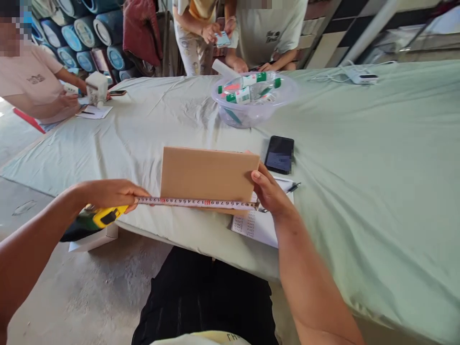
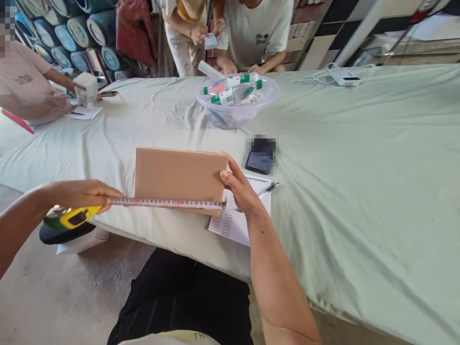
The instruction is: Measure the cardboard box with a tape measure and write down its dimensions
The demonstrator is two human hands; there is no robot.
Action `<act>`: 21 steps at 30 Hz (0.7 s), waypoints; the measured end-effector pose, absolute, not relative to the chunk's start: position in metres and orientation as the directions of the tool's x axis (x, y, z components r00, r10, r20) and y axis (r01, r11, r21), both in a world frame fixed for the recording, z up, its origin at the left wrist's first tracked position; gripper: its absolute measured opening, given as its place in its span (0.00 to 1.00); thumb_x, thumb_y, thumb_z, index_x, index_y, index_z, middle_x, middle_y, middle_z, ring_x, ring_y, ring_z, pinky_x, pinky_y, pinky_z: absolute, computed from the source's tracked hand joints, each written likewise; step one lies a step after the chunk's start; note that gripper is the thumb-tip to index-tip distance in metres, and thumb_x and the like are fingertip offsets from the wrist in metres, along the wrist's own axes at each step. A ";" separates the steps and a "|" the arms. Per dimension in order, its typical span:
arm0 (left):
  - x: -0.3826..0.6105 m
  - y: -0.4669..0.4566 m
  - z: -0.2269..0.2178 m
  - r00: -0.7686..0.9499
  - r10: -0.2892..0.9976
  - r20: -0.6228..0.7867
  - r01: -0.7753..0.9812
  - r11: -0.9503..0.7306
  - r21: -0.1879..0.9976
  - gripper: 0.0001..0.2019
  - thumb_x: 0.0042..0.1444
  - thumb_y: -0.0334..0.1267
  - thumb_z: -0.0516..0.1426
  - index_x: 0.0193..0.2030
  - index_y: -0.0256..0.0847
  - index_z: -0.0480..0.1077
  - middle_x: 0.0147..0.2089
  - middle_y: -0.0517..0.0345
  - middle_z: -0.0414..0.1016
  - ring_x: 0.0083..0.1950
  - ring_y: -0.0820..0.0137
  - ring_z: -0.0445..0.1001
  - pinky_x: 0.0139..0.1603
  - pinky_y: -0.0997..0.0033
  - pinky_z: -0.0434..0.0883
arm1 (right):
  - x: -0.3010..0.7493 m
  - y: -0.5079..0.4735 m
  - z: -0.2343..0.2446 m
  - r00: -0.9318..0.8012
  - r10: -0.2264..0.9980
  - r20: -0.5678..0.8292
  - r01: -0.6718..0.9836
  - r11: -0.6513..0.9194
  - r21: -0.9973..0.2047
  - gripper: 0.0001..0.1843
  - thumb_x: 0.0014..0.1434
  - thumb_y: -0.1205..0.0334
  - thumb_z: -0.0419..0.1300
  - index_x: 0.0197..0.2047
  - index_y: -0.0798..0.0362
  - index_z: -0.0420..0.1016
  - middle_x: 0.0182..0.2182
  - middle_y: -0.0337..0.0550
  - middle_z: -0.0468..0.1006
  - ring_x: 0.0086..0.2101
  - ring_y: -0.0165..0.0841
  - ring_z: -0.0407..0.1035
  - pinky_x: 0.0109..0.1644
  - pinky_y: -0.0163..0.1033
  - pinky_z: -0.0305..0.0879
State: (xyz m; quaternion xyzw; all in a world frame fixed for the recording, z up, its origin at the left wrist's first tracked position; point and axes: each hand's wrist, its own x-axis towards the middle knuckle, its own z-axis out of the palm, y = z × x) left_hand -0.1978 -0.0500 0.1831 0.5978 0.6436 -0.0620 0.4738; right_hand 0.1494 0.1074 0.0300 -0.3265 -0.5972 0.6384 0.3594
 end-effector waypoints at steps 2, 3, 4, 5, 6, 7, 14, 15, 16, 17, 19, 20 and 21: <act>-0.194 -0.068 0.170 0.138 0.742 -0.656 0.747 0.357 0.561 0.18 0.59 0.40 0.54 0.49 0.36 0.80 0.26 0.59 0.72 0.25 0.74 0.62 0.27 0.77 0.57 | 0.146 0.108 0.032 -0.499 0.866 -0.026 -0.097 -0.086 -0.992 0.42 0.56 0.32 0.59 0.71 0.32 0.55 0.66 0.37 0.67 0.63 0.48 0.66 0.63 0.58 0.66; -0.192 -0.078 0.162 0.130 0.750 -0.648 0.688 0.403 0.604 0.18 0.60 0.41 0.54 0.50 0.35 0.79 0.27 0.59 0.72 0.25 0.74 0.62 0.27 0.77 0.58 | 0.145 0.109 0.033 -0.479 0.877 -0.045 -0.118 -0.115 -0.986 0.42 0.56 0.32 0.60 0.70 0.32 0.57 0.65 0.39 0.69 0.60 0.48 0.68 0.61 0.57 0.68; -0.189 -0.087 0.153 0.108 0.759 -0.642 0.618 0.454 0.642 0.19 0.61 0.43 0.55 0.51 0.34 0.78 0.28 0.59 0.73 0.24 0.75 0.61 0.26 0.77 0.57 | 0.143 0.109 0.033 -0.461 0.885 -0.065 -0.145 -0.147 -0.978 0.42 0.55 0.31 0.60 0.68 0.33 0.58 0.63 0.40 0.71 0.58 0.47 0.70 0.59 0.57 0.69; -0.185 -0.096 0.143 0.081 0.782 -0.618 0.532 0.490 0.690 0.20 0.61 0.45 0.55 0.51 0.34 0.77 0.28 0.59 0.72 0.23 0.75 0.61 0.25 0.77 0.57 | 0.141 0.110 0.033 -0.447 0.890 -0.087 -0.175 -0.183 -0.967 0.41 0.54 0.30 0.61 0.67 0.33 0.60 0.61 0.41 0.73 0.56 0.47 0.72 0.57 0.56 0.71; -0.181 -0.105 0.133 0.069 0.807 -0.587 0.432 0.506 0.746 0.20 0.61 0.47 0.55 0.52 0.35 0.77 0.28 0.58 0.72 0.25 0.73 0.64 0.26 0.76 0.59 | 0.140 0.111 0.033 -0.443 0.890 -0.112 -0.206 -0.223 -0.953 0.41 0.53 0.29 0.60 0.66 0.34 0.61 0.59 0.41 0.75 0.54 0.47 0.73 0.55 0.56 0.72; -0.175 -0.112 0.123 0.057 0.845 -0.531 0.332 0.486 0.809 0.20 0.61 0.48 0.57 0.52 0.35 0.76 0.28 0.58 0.72 0.27 0.71 0.66 0.28 0.75 0.62 | 0.139 0.111 0.033 -0.450 0.882 -0.138 -0.233 -0.266 -0.935 0.41 0.53 0.28 0.59 0.65 0.35 0.62 0.57 0.43 0.77 0.53 0.47 0.74 0.54 0.55 0.72; -0.127 -0.133 0.079 -0.012 0.890 -0.457 0.043 0.457 0.889 0.19 0.65 0.49 0.56 0.56 0.39 0.71 0.29 0.57 0.71 0.30 0.71 0.67 0.31 0.73 0.64 | 0.137 0.111 0.035 -0.430 0.893 -0.130 -0.292 -0.274 -0.916 0.42 0.53 0.27 0.59 0.66 0.36 0.61 0.54 0.43 0.79 0.51 0.45 0.75 0.53 0.53 0.73; -0.120 -0.133 0.077 -0.027 0.891 -0.454 0.023 0.454 0.890 0.20 0.65 0.49 0.56 0.57 0.39 0.71 0.29 0.57 0.71 0.30 0.71 0.67 0.31 0.73 0.64 | 0.137 0.110 0.035 -0.403 0.911 -0.084 -0.289 -0.214 -0.933 0.42 0.53 0.29 0.61 0.67 0.34 0.60 0.56 0.41 0.77 0.52 0.44 0.74 0.55 0.52 0.72; -0.114 -0.132 0.076 -0.031 0.892 -0.452 0.010 0.452 0.892 0.20 0.65 0.49 0.56 0.57 0.39 0.70 0.29 0.58 0.70 0.29 0.71 0.67 0.30 0.73 0.64 | 0.137 0.109 0.035 -0.382 0.924 -0.029 -0.285 -0.147 -0.947 0.44 0.52 0.32 0.64 0.68 0.33 0.57 0.57 0.40 0.76 0.54 0.43 0.73 0.56 0.52 0.71; -0.109 -0.131 0.076 -0.026 0.892 -0.451 0.010 0.451 0.892 0.20 0.65 0.50 0.55 0.57 0.39 0.70 0.29 0.58 0.70 0.29 0.71 0.66 0.30 0.73 0.63 | 0.137 0.109 0.035 -0.369 0.929 0.030 -0.281 -0.081 -0.956 0.46 0.52 0.34 0.66 0.69 0.32 0.55 0.57 0.39 0.76 0.55 0.42 0.72 0.58 0.51 0.69; -0.100 -0.130 0.077 -0.009 0.890 -0.456 0.039 0.456 0.889 0.21 0.65 0.50 0.55 0.56 0.38 0.69 0.29 0.58 0.70 0.28 0.72 0.65 0.29 0.73 0.62 | 0.137 0.108 0.034 -0.362 0.922 0.139 -0.281 0.035 -0.959 0.50 0.51 0.38 0.69 0.71 0.33 0.51 0.57 0.41 0.76 0.57 0.41 0.70 0.61 0.51 0.67; -0.096 -0.129 0.077 -0.003 0.887 -0.461 0.057 0.461 0.886 0.21 0.66 0.50 0.54 0.57 0.38 0.69 0.29 0.58 0.70 0.28 0.72 0.64 0.29 0.73 0.62 | 0.137 0.107 0.034 -0.367 0.912 0.185 -0.285 0.079 -0.955 0.51 0.51 0.39 0.69 0.72 0.34 0.50 0.57 0.41 0.76 0.57 0.41 0.70 0.61 0.51 0.67; -0.094 -0.128 0.078 -0.001 0.884 -0.467 0.075 0.466 0.882 0.21 0.66 0.50 0.53 0.57 0.37 0.69 0.30 0.58 0.70 0.28 0.72 0.64 0.29 0.73 0.62 | 0.137 0.107 0.034 -0.373 0.901 0.220 -0.292 0.111 -0.950 0.52 0.51 0.39 0.69 0.72 0.34 0.50 0.57 0.42 0.75 0.57 0.41 0.70 0.62 0.51 0.66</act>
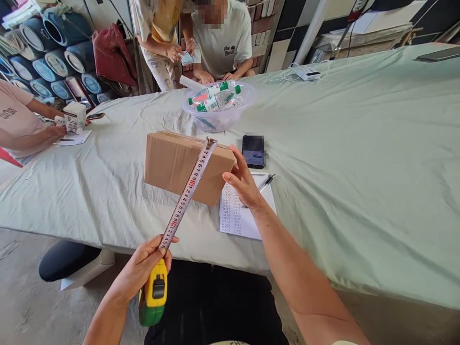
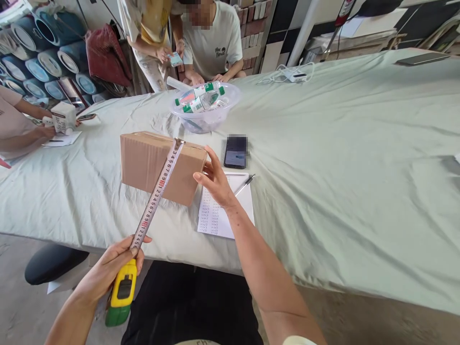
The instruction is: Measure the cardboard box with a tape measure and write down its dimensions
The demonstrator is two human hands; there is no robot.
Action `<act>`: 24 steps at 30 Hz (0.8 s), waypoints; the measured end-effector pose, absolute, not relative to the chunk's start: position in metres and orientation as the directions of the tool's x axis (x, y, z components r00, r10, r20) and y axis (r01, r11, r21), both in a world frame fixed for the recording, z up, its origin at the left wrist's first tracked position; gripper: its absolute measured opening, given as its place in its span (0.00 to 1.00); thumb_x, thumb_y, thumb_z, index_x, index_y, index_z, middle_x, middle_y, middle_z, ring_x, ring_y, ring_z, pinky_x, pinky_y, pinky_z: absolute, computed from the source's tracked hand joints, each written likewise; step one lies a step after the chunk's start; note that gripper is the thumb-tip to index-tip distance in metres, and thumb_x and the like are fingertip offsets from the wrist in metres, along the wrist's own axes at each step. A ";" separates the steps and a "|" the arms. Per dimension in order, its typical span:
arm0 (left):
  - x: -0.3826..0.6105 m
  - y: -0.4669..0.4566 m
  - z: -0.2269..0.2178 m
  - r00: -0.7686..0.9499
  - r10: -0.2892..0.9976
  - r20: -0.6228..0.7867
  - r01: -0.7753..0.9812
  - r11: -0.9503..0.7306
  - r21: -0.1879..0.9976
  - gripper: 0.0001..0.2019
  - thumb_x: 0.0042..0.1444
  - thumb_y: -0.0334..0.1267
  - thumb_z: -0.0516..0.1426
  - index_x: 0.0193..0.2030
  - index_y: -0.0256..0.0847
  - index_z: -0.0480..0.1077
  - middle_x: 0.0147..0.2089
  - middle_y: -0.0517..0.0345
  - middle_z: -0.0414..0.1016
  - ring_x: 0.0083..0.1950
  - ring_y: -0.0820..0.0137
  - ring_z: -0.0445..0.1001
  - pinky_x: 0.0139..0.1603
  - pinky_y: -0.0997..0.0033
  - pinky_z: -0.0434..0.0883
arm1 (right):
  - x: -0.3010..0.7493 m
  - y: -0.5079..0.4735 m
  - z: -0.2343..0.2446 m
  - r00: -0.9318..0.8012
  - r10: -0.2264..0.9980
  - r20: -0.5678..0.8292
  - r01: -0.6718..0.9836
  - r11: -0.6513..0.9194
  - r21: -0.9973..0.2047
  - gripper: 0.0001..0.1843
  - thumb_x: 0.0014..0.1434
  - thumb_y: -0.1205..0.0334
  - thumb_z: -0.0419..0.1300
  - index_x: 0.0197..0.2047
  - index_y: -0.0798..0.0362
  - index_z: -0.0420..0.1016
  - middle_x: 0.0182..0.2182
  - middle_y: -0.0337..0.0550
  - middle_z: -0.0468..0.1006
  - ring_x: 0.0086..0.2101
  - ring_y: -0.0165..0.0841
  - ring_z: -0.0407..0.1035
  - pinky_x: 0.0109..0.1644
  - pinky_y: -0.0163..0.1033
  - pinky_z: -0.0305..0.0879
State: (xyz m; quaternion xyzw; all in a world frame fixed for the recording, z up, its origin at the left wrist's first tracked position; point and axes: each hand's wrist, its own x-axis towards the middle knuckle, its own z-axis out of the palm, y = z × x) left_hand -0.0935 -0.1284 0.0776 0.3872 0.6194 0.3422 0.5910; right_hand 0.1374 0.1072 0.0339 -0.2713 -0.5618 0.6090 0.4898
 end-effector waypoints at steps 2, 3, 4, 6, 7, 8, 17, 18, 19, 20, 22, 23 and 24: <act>-0.089 -0.127 0.077 -0.004 0.882 -0.472 0.109 0.469 0.876 0.21 0.67 0.49 0.52 0.58 0.37 0.69 0.30 0.58 0.70 0.29 0.72 0.64 0.29 0.73 0.63 | 0.138 0.107 0.034 -0.376 0.891 0.252 -0.304 0.138 -0.943 0.52 0.51 0.38 0.69 0.72 0.35 0.50 0.57 0.42 0.76 0.57 0.42 0.70 0.62 0.51 0.67; -0.087 -0.126 0.076 -0.009 0.884 -0.467 0.128 0.465 0.876 0.21 0.67 0.49 0.52 0.59 0.37 0.69 0.30 0.58 0.69 0.29 0.72 0.63 0.30 0.73 0.63 | 0.138 0.107 0.035 -0.372 0.893 0.252 -0.308 0.138 -0.941 0.52 0.51 0.37 0.68 0.72 0.35 0.50 0.56 0.42 0.76 0.57 0.42 0.70 0.61 0.51 0.67; -0.086 -0.125 0.075 -0.019 0.888 -0.459 0.152 0.456 0.877 0.21 0.67 0.48 0.51 0.59 0.37 0.68 0.30 0.59 0.69 0.29 0.72 0.63 0.30 0.73 0.63 | 0.139 0.107 0.035 -0.366 0.899 0.243 -0.310 0.128 -0.942 0.52 0.51 0.36 0.68 0.72 0.36 0.50 0.55 0.42 0.77 0.56 0.42 0.70 0.61 0.51 0.67; -0.082 -0.123 0.074 -0.050 0.898 -0.437 0.214 0.437 0.874 0.20 0.67 0.47 0.50 0.59 0.37 0.68 0.30 0.59 0.69 0.29 0.72 0.63 0.30 0.73 0.64 | 0.139 0.107 0.037 -0.358 0.912 0.198 -0.311 0.083 -0.947 0.50 0.51 0.33 0.65 0.72 0.36 0.52 0.53 0.42 0.78 0.56 0.43 0.71 0.58 0.51 0.70; -0.080 -0.121 0.074 -0.071 0.902 -0.425 0.248 0.429 0.869 0.20 0.67 0.46 0.49 0.59 0.38 0.68 0.31 0.59 0.69 0.28 0.72 0.63 0.30 0.73 0.64 | 0.139 0.107 0.038 -0.359 0.918 0.169 -0.310 0.054 -0.949 0.49 0.51 0.32 0.64 0.71 0.36 0.53 0.52 0.42 0.79 0.55 0.43 0.72 0.57 0.51 0.71; -0.079 -0.120 0.074 -0.095 0.906 -0.412 0.281 0.422 0.862 0.20 0.67 0.46 0.48 0.59 0.38 0.68 0.31 0.60 0.69 0.28 0.72 0.63 0.29 0.73 0.64 | 0.138 0.107 0.039 -0.361 0.922 0.140 -0.307 0.024 -0.951 0.48 0.51 0.31 0.63 0.70 0.36 0.55 0.51 0.42 0.79 0.54 0.43 0.73 0.55 0.51 0.72; -0.066 -0.120 0.076 -0.231 0.905 -0.357 0.436 0.425 0.793 0.18 0.65 0.43 0.48 0.56 0.41 0.70 0.31 0.61 0.70 0.24 0.73 0.62 0.27 0.73 0.63 | 0.146 0.115 0.046 -0.220 0.975 0.009 -0.364 -0.073 -0.929 0.44 0.47 0.28 0.63 0.62 0.36 0.61 0.53 0.41 0.77 0.44 0.41 0.78 0.44 0.48 0.77; -0.065 -0.120 0.076 -0.218 0.907 -0.360 0.432 0.421 0.798 0.18 0.66 0.44 0.48 0.57 0.41 0.69 0.31 0.61 0.70 0.25 0.73 0.62 0.28 0.73 0.64 | 0.147 0.116 0.046 -0.203 0.979 0.017 -0.362 -0.059 -0.930 0.45 0.47 0.28 0.63 0.63 0.36 0.61 0.54 0.41 0.77 0.45 0.41 0.78 0.45 0.48 0.77; -0.064 -0.121 0.077 -0.205 0.910 -0.361 0.420 0.415 0.807 0.19 0.66 0.44 0.48 0.58 0.41 0.69 0.32 0.61 0.70 0.25 0.73 0.62 0.28 0.73 0.64 | 0.148 0.116 0.047 -0.188 0.982 0.027 -0.359 -0.043 -0.933 0.46 0.46 0.28 0.64 0.64 0.36 0.60 0.55 0.42 0.77 0.46 0.42 0.78 0.46 0.48 0.76; -0.063 -0.120 0.078 -0.194 0.912 -0.362 0.400 0.410 0.820 0.20 0.66 0.45 0.48 0.59 0.41 0.68 0.32 0.61 0.69 0.26 0.73 0.63 0.29 0.73 0.65 | 0.148 0.116 0.047 -0.177 0.983 0.040 -0.351 -0.024 -0.936 0.47 0.46 0.28 0.64 0.65 0.36 0.59 0.55 0.43 0.77 0.47 0.43 0.77 0.47 0.49 0.76; -0.061 -0.120 0.080 -0.189 0.912 -0.364 0.351 0.409 0.842 0.22 0.67 0.47 0.47 0.62 0.41 0.66 0.33 0.60 0.69 0.27 0.72 0.64 0.28 0.73 0.65 | 0.147 0.115 0.047 -0.169 0.983 0.078 -0.321 0.020 -0.947 0.51 0.46 0.28 0.65 0.68 0.38 0.56 0.52 0.44 0.79 0.50 0.45 0.75 0.50 0.51 0.75; -0.060 -0.119 0.081 -0.190 0.912 -0.364 0.334 0.409 0.849 0.22 0.67 0.47 0.47 0.63 0.41 0.65 0.33 0.60 0.69 0.27 0.72 0.63 0.28 0.73 0.65 | 0.146 0.114 0.046 -0.173 0.980 0.102 -0.307 0.045 -0.951 0.52 0.46 0.29 0.65 0.69 0.38 0.54 0.50 0.45 0.79 0.51 0.45 0.75 0.51 0.51 0.74; -0.059 -0.118 0.081 -0.189 0.912 -0.363 0.329 0.408 0.852 0.22 0.67 0.47 0.47 0.63 0.41 0.65 0.33 0.61 0.69 0.26 0.72 0.63 0.28 0.73 0.65 | 0.144 0.113 0.045 -0.181 0.975 0.127 -0.298 0.069 -0.952 0.54 0.46 0.29 0.66 0.70 0.39 0.53 0.49 0.45 0.80 0.52 0.46 0.74 0.52 0.52 0.74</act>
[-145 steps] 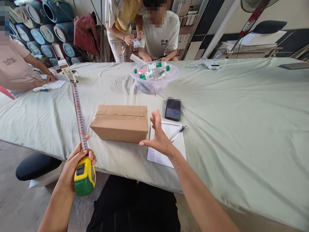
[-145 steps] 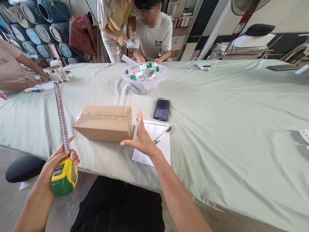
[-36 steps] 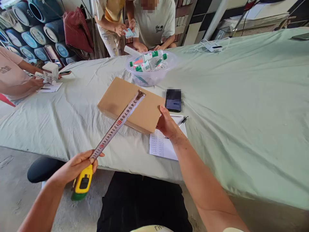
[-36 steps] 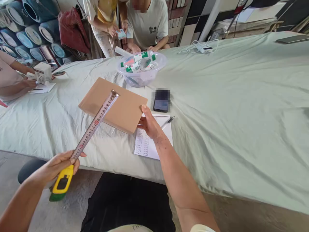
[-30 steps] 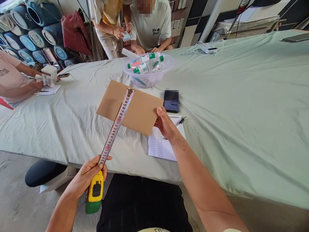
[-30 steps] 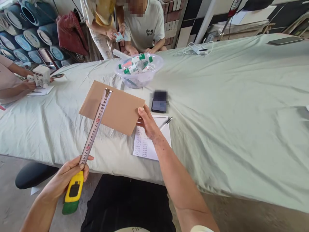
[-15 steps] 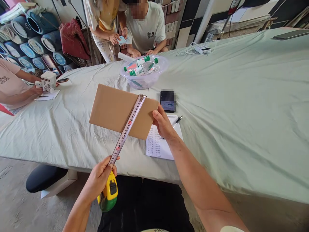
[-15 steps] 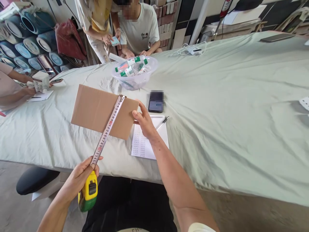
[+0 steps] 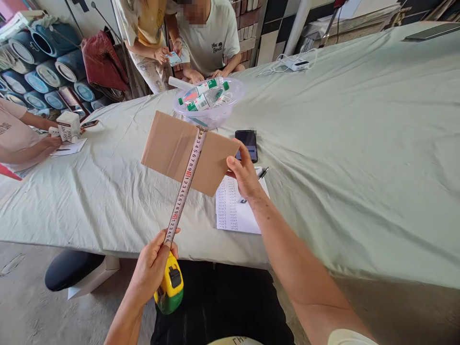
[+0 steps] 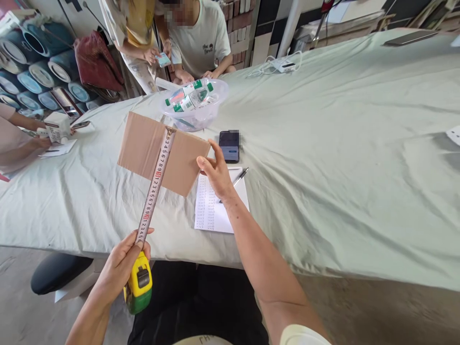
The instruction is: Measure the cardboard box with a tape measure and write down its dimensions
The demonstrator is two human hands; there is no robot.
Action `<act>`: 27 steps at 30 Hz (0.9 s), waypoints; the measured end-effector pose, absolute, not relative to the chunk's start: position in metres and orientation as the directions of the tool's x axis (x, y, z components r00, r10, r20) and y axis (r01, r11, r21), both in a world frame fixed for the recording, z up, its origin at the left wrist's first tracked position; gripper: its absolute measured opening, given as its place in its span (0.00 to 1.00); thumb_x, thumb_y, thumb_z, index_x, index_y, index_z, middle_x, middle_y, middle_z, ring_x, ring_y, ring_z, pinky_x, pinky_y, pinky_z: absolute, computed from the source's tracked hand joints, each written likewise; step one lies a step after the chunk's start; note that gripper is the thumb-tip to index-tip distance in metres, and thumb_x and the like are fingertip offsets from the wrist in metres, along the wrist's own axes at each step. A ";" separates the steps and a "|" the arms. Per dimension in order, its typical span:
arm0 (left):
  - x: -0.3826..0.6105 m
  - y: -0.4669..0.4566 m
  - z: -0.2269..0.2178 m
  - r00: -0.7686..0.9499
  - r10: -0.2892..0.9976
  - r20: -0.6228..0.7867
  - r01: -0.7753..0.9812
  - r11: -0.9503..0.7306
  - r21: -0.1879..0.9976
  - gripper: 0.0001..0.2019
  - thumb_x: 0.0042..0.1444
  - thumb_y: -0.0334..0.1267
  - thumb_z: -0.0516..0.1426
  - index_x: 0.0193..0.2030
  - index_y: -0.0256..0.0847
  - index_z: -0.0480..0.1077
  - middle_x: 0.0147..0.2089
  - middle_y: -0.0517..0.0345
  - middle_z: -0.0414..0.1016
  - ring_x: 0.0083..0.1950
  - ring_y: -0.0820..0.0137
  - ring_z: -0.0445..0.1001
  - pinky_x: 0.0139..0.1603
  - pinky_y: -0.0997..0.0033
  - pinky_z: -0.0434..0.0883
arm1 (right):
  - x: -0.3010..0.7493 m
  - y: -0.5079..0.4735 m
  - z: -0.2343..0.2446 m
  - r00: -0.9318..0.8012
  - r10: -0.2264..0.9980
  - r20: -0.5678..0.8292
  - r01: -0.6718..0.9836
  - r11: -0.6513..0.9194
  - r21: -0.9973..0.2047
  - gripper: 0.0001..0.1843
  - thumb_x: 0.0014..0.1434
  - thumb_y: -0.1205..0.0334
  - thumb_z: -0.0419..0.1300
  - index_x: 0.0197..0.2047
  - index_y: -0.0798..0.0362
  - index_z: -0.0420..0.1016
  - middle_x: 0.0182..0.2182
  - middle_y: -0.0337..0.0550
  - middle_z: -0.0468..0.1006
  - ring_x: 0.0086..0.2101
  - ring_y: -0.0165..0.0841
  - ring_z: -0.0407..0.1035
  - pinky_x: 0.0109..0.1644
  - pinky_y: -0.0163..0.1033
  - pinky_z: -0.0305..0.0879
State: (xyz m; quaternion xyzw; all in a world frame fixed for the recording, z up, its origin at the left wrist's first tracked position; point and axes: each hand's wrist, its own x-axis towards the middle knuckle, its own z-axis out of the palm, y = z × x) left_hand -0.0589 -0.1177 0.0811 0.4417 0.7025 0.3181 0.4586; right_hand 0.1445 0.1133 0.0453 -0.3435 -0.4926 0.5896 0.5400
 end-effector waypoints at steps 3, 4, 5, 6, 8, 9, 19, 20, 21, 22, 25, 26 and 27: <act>-0.057 -0.114 0.080 -0.188 0.919 -0.347 0.366 0.393 0.843 0.21 0.67 0.45 0.47 0.62 0.40 0.66 0.32 0.61 0.69 0.26 0.73 0.62 0.29 0.73 0.65 | 0.143 0.112 0.043 -0.216 0.959 0.183 -0.308 0.111 -0.945 0.55 0.47 0.30 0.67 0.71 0.39 0.52 0.48 0.44 0.81 0.53 0.45 0.73 0.55 0.52 0.72; -0.057 -0.113 0.080 -0.186 0.921 -0.342 0.381 0.388 0.839 0.21 0.66 0.45 0.48 0.62 0.40 0.66 0.32 0.62 0.69 0.26 0.73 0.63 0.29 0.73 0.65 | 0.143 0.112 0.042 -0.228 0.955 0.189 -0.314 0.112 -0.943 0.54 0.47 0.30 0.66 0.71 0.38 0.52 0.48 0.44 0.80 0.54 0.45 0.73 0.55 0.52 0.72; -0.056 -0.112 0.079 -0.186 0.922 -0.339 0.391 0.386 0.836 0.21 0.66 0.44 0.48 0.61 0.41 0.67 0.31 0.62 0.69 0.26 0.73 0.63 0.29 0.73 0.65 | 0.144 0.112 0.042 -0.239 0.952 0.189 -0.316 0.107 -0.943 0.53 0.48 0.29 0.65 0.71 0.38 0.52 0.49 0.43 0.80 0.54 0.45 0.73 0.55 0.52 0.72; -0.056 -0.111 0.078 -0.190 0.923 -0.335 0.397 0.384 0.833 0.21 0.65 0.44 0.48 0.60 0.41 0.67 0.31 0.62 0.69 0.26 0.73 0.63 0.29 0.73 0.64 | 0.144 0.113 0.041 -0.247 0.952 0.183 -0.317 0.099 -0.943 0.52 0.49 0.29 0.64 0.71 0.37 0.52 0.50 0.43 0.80 0.54 0.45 0.73 0.55 0.52 0.72; -0.054 -0.110 0.078 -0.203 0.923 -0.327 0.410 0.383 0.828 0.20 0.64 0.44 0.49 0.58 0.41 0.69 0.31 0.62 0.69 0.25 0.73 0.63 0.28 0.74 0.64 | 0.145 0.113 0.040 -0.259 0.951 0.167 -0.319 0.079 -0.944 0.52 0.49 0.28 0.63 0.71 0.36 0.52 0.51 0.43 0.79 0.53 0.45 0.74 0.53 0.52 0.73; -0.053 -0.110 0.078 -0.217 0.923 -0.318 0.420 0.382 0.823 0.19 0.63 0.44 0.49 0.57 0.42 0.70 0.30 0.62 0.69 0.24 0.73 0.63 0.27 0.74 0.63 | 0.145 0.113 0.040 -0.265 0.951 0.158 -0.320 0.068 -0.945 0.51 0.50 0.28 0.63 0.71 0.36 0.52 0.51 0.43 0.79 0.53 0.45 0.74 0.53 0.52 0.74; -0.048 -0.104 0.074 -0.290 0.924 -0.251 0.483 0.367 0.795 0.17 0.61 0.41 0.50 0.54 0.43 0.71 0.28 0.64 0.67 0.19 0.75 0.56 0.21 0.75 0.57 | 0.146 0.112 0.043 -0.255 0.961 0.108 -0.284 0.032 -0.958 0.44 0.52 0.27 0.59 0.67 0.36 0.57 0.53 0.43 0.78 0.50 0.44 0.76 0.48 0.49 0.76; -0.048 -0.104 0.075 -0.287 0.925 -0.249 0.483 0.364 0.796 0.17 0.62 0.41 0.50 0.54 0.43 0.71 0.28 0.64 0.67 0.19 0.75 0.56 0.22 0.75 0.58 | 0.146 0.112 0.042 -0.255 0.961 0.108 -0.291 0.031 -0.956 0.44 0.52 0.28 0.59 0.67 0.36 0.57 0.53 0.43 0.78 0.50 0.44 0.76 0.48 0.50 0.76; -0.048 -0.104 0.075 -0.284 0.925 -0.252 0.481 0.365 0.797 0.17 0.62 0.41 0.50 0.54 0.43 0.71 0.29 0.64 0.68 0.20 0.75 0.56 0.22 0.75 0.58 | 0.146 0.112 0.042 -0.256 0.960 0.109 -0.298 0.029 -0.954 0.44 0.53 0.28 0.59 0.68 0.37 0.57 0.53 0.43 0.78 0.50 0.44 0.76 0.49 0.50 0.75; -0.048 -0.104 0.075 -0.276 0.925 -0.261 0.476 0.368 0.799 0.17 0.63 0.41 0.50 0.55 0.42 0.71 0.29 0.64 0.68 0.20 0.75 0.56 0.22 0.75 0.58 | 0.146 0.112 0.042 -0.260 0.959 0.112 -0.306 0.028 -0.952 0.44 0.53 0.29 0.59 0.68 0.37 0.57 0.53 0.43 0.78 0.51 0.44 0.76 0.50 0.51 0.75; -0.051 -0.106 0.075 -0.238 0.926 -0.292 0.414 0.369 0.832 0.17 0.65 0.43 0.49 0.56 0.41 0.69 0.31 0.63 0.69 0.22 0.75 0.58 0.25 0.74 0.60 | 0.145 0.111 0.043 -0.244 0.958 0.150 -0.309 0.069 -0.949 0.47 0.53 0.30 0.61 0.70 0.36 0.54 0.54 0.44 0.78 0.53 0.45 0.74 0.53 0.52 0.74; -0.053 -0.107 0.075 -0.226 0.927 -0.301 0.370 0.367 0.853 0.17 0.66 0.44 0.49 0.56 0.41 0.69 0.31 0.62 0.69 0.24 0.74 0.60 0.26 0.74 0.62 | 0.144 0.111 0.043 -0.231 0.957 0.175 -0.300 0.101 -0.948 0.48 0.52 0.31 0.62 0.71 0.35 0.52 0.55 0.44 0.77 0.55 0.44 0.73 0.54 0.52 0.73; -0.055 -0.107 0.074 -0.216 0.926 -0.310 0.314 0.366 0.876 0.17 0.66 0.45 0.49 0.56 0.41 0.68 0.31 0.62 0.69 0.25 0.74 0.62 0.28 0.74 0.63 | 0.143 0.111 0.043 -0.215 0.954 0.208 -0.287 0.142 -0.947 0.50 0.51 0.31 0.64 0.72 0.34 0.50 0.57 0.44 0.76 0.57 0.44 0.71 0.56 0.52 0.72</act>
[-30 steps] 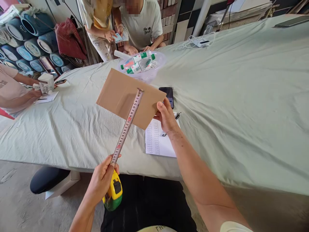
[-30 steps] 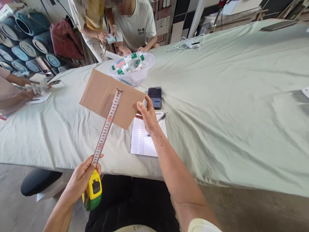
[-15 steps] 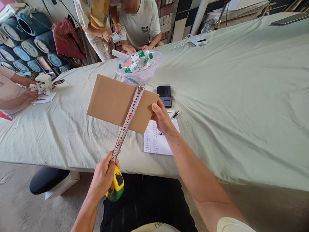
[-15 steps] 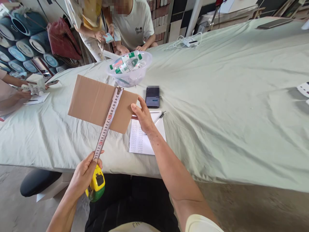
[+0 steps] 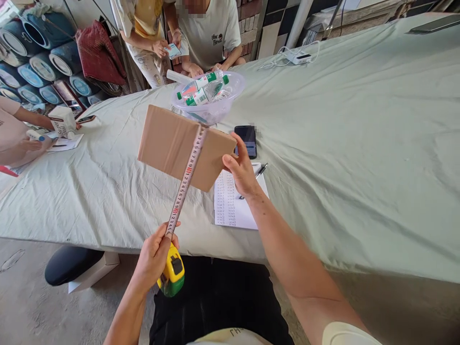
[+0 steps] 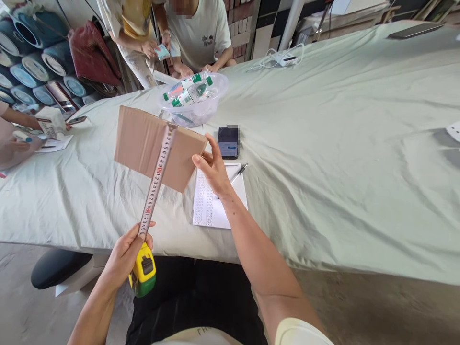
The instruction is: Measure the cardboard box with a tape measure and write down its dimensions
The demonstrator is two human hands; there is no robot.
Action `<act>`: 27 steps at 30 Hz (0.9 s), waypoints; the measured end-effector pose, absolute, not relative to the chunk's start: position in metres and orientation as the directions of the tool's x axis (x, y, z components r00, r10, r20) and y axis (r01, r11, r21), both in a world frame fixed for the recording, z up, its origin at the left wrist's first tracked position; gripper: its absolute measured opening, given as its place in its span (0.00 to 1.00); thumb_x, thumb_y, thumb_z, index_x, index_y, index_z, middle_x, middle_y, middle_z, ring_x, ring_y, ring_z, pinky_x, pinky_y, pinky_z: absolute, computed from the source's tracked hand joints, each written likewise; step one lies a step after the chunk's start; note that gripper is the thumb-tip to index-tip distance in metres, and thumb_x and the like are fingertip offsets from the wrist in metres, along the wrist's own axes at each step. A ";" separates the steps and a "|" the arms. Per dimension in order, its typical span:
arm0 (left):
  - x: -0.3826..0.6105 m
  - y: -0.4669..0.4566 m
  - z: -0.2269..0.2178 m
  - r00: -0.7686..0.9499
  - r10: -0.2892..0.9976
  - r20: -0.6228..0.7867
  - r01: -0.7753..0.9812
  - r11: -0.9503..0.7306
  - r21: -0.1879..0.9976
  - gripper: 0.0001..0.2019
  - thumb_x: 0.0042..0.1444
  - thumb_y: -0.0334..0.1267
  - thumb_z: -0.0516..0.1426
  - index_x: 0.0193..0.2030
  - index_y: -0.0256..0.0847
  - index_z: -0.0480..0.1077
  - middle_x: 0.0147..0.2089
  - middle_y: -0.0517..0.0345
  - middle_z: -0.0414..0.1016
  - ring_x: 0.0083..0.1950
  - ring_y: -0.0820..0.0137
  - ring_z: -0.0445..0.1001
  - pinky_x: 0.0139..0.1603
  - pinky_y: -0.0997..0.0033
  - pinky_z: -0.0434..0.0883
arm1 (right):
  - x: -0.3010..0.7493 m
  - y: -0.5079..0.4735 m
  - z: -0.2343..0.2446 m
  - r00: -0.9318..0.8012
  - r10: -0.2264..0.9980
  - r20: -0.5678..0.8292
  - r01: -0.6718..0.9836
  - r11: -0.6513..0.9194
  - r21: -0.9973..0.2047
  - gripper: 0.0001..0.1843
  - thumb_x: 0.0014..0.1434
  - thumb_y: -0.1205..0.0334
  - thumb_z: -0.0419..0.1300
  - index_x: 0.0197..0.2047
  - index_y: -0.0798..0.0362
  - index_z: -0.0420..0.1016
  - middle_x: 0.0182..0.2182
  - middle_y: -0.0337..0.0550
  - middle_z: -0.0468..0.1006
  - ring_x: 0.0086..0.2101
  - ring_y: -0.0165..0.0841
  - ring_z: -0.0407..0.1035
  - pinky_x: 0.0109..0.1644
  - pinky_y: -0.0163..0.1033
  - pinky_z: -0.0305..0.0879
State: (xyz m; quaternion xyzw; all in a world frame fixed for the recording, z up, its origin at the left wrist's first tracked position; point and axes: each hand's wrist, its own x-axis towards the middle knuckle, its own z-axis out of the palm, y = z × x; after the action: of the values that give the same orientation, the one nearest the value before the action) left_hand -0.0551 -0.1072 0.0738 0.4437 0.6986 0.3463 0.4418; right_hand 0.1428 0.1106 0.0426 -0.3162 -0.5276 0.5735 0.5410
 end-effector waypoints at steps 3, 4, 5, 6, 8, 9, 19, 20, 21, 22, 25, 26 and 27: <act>-0.061 -0.107 0.070 -0.214 0.917 -0.337 0.146 0.371 0.917 0.18 0.65 0.47 0.52 0.56 0.39 0.67 0.31 0.61 0.69 0.28 0.72 0.65 0.30 0.73 0.66 | 0.137 0.113 0.038 -0.191 0.921 0.340 -0.221 0.298 -0.929 0.54 0.49 0.35 0.68 0.73 0.32 0.47 0.67 0.43 0.65 0.65 0.43 0.62 0.61 0.52 0.69; -0.063 -0.106 0.069 -0.221 0.914 -0.341 0.111 0.371 0.922 0.18 0.64 0.47 0.53 0.55 0.39 0.67 0.31 0.61 0.69 0.28 0.72 0.65 0.30 0.73 0.66 | 0.134 0.114 0.036 -0.205 0.903 0.377 -0.192 0.341 -0.920 0.54 0.49 0.36 0.69 0.73 0.32 0.47 0.70 0.43 0.59 0.67 0.43 0.58 0.62 0.52 0.67; -0.064 -0.106 0.068 -0.231 0.912 -0.340 0.090 0.368 0.925 0.18 0.64 0.48 0.54 0.55 0.39 0.67 0.30 0.61 0.69 0.27 0.72 0.64 0.30 0.73 0.65 | 0.132 0.116 0.032 -0.228 0.888 0.399 -0.158 0.371 -0.915 0.53 0.49 0.38 0.69 0.73 0.32 0.48 0.73 0.42 0.54 0.69 0.43 0.54 0.64 0.53 0.66; -0.065 -0.105 0.067 -0.238 0.910 -0.339 0.077 0.366 0.928 0.18 0.63 0.48 0.55 0.54 0.39 0.68 0.30 0.61 0.69 0.27 0.73 0.64 0.29 0.73 0.65 | 0.129 0.117 0.029 -0.259 0.878 0.402 -0.116 0.385 -0.915 0.52 0.51 0.39 0.69 0.73 0.33 0.49 0.74 0.41 0.51 0.70 0.44 0.50 0.65 0.54 0.64; -0.065 -0.102 0.065 -0.240 0.910 -0.339 0.054 0.361 0.931 0.18 0.62 0.48 0.56 0.53 0.39 0.68 0.29 0.61 0.69 0.26 0.74 0.63 0.28 0.74 0.63 | 0.123 0.119 0.021 -0.315 0.877 0.361 -0.010 0.378 -0.926 0.47 0.54 0.42 0.66 0.73 0.36 0.52 0.74 0.42 0.50 0.71 0.45 0.47 0.67 0.56 0.62; -0.064 -0.100 0.064 -0.229 0.911 -0.343 0.038 0.360 0.932 0.18 0.61 0.48 0.56 0.53 0.39 0.68 0.29 0.61 0.69 0.25 0.74 0.63 0.27 0.74 0.63 | 0.121 0.120 0.018 -0.329 0.884 0.332 0.043 0.365 -0.930 0.45 0.55 0.43 0.65 0.72 0.38 0.54 0.74 0.44 0.51 0.71 0.46 0.48 0.67 0.57 0.62; -0.031 -0.028 0.055 0.161 0.932 -0.325 -0.230 0.355 0.906 0.14 0.59 0.41 0.57 0.50 0.38 0.70 0.28 0.59 0.73 0.28 0.71 0.71 0.29 0.74 0.66 | 0.182 0.138 0.023 0.152 0.953 0.261 0.340 0.197 -0.920 0.21 0.60 0.55 0.52 0.52 0.51 0.76 0.48 0.48 0.81 0.47 0.40 0.75 0.57 0.49 0.69; -0.026 -0.014 0.053 0.211 0.924 -0.318 -0.245 0.365 0.898 0.14 0.58 0.40 0.57 0.49 0.38 0.70 0.27 0.59 0.73 0.27 0.71 0.71 0.28 0.74 0.66 | 0.194 0.141 0.024 0.208 0.949 0.235 0.415 0.132 -0.900 0.20 0.60 0.57 0.52 0.51 0.51 0.77 0.45 0.48 0.82 0.45 0.40 0.75 0.56 0.49 0.69; -0.020 -0.001 0.052 0.253 0.916 -0.312 -0.260 0.374 0.890 0.13 0.57 0.38 0.57 0.48 0.37 0.70 0.26 0.59 0.73 0.26 0.71 0.70 0.27 0.74 0.65 | 0.205 0.142 0.025 0.255 0.944 0.209 0.497 0.057 -0.866 0.20 0.60 0.59 0.51 0.51 0.51 0.78 0.43 0.48 0.82 0.43 0.41 0.75 0.55 0.50 0.69; -0.015 0.012 0.049 0.292 0.905 -0.308 -0.270 0.387 0.881 0.13 0.57 0.37 0.56 0.48 0.36 0.70 0.26 0.58 0.73 0.25 0.71 0.70 0.27 0.73 0.66 | 0.214 0.143 0.025 0.292 0.938 0.186 0.577 -0.018 -0.816 0.21 0.59 0.62 0.50 0.50 0.51 0.79 0.41 0.49 0.82 0.42 0.42 0.75 0.54 0.51 0.69; -0.001 0.044 0.041 0.374 0.872 -0.316 -0.306 0.438 0.845 0.13 0.55 0.33 0.55 0.48 0.35 0.70 0.25 0.58 0.73 0.24 0.70 0.70 0.26 0.72 0.67 | 0.233 0.141 0.022 0.317 0.935 0.156 0.736 -0.139 -0.663 0.23 0.56 0.69 0.49 0.46 0.51 0.82 0.38 0.51 0.81 0.38 0.44 0.74 0.49 0.50 0.69; 0.001 0.051 0.038 0.392 0.861 -0.324 -0.323 0.459 0.828 0.13 0.54 0.32 0.55 0.48 0.35 0.70 0.24 0.58 0.72 0.24 0.70 0.70 0.26 0.72 0.67 | 0.236 0.140 0.020 0.309 0.940 0.148 0.758 -0.149 -0.635 0.23 0.55 0.70 0.50 0.45 0.50 0.83 0.38 0.52 0.80 0.37 0.44 0.74 0.47 0.49 0.69; 0.003 0.055 0.035 0.403 0.853 -0.333 -0.345 0.478 0.807 0.14 0.54 0.31 0.55 0.48 0.35 0.70 0.24 0.58 0.72 0.24 0.70 0.70 0.27 0.72 0.68 | 0.238 0.139 0.019 0.298 0.945 0.135 0.773 -0.156 -0.615 0.23 0.55 0.70 0.50 0.45 0.49 0.84 0.37 0.52 0.80 0.37 0.45 0.74 0.45 0.48 0.68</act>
State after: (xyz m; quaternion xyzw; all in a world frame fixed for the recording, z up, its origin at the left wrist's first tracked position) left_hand 0.0032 0.0554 0.0352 0.3307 0.3835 0.3891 0.7695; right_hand 0.2384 0.1387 0.0191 -0.7467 -0.5751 0.1425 0.3023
